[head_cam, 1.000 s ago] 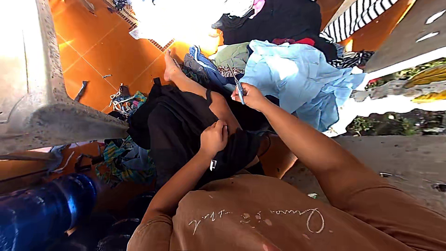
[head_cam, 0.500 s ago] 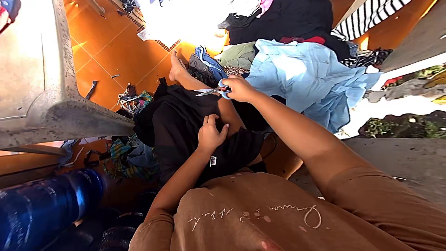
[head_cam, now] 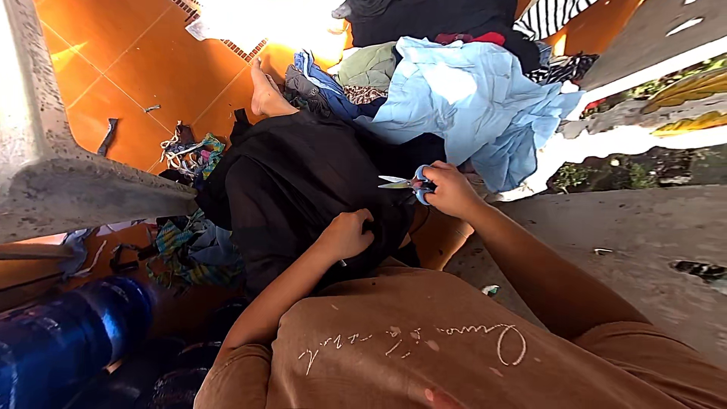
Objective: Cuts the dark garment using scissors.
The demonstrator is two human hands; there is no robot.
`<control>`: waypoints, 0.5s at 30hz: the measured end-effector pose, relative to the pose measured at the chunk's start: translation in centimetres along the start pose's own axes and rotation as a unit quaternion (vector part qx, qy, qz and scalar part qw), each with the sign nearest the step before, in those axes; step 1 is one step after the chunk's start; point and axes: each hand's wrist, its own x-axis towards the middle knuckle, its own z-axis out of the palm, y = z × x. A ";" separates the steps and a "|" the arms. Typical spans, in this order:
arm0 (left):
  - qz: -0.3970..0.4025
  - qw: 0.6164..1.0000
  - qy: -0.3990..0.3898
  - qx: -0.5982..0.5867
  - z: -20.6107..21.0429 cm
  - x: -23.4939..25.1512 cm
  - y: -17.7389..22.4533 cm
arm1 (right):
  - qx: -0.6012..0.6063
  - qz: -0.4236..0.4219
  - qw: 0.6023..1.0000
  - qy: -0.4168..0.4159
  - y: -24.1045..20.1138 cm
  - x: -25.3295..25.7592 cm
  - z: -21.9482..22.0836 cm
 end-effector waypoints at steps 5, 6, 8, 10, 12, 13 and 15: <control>-0.023 0.998 -0.058 0.001 -0.9 -0.9 -0.8 | 0.194 0.143 0.971 0.003 0.3 -1.8 1.7; -0.037 0.997 -0.070 0.002 -1.2 -1.1 -0.9 | 0.235 0.156 0.959 0.025 0.7 -2.1 2.2; -0.083 0.991 -0.102 0.017 -1.9 -1.6 -1.0 | 0.314 0.169 0.933 0.056 1.1 -2.7 2.8; -0.124 0.981 -0.140 0.057 -2.4 -1.9 -1.2 | 0.377 0.164 0.909 0.073 1.1 -3.1 2.9; -0.133 0.980 -0.130 0.071 -2.8 -2.0 -1.3 | 0.440 0.170 0.879 0.062 0.9 -3.7 2.8; -0.121 0.986 -0.090 0.073 -2.8 -2.0 -1.3 | 0.471 0.174 0.863 0.046 0.5 -4.1 2.7; -0.061 0.992 0.056 0.094 -2.2 -1.6 -1.6 | 0.506 0.170 0.845 -0.022 -0.5 -5.3 1.9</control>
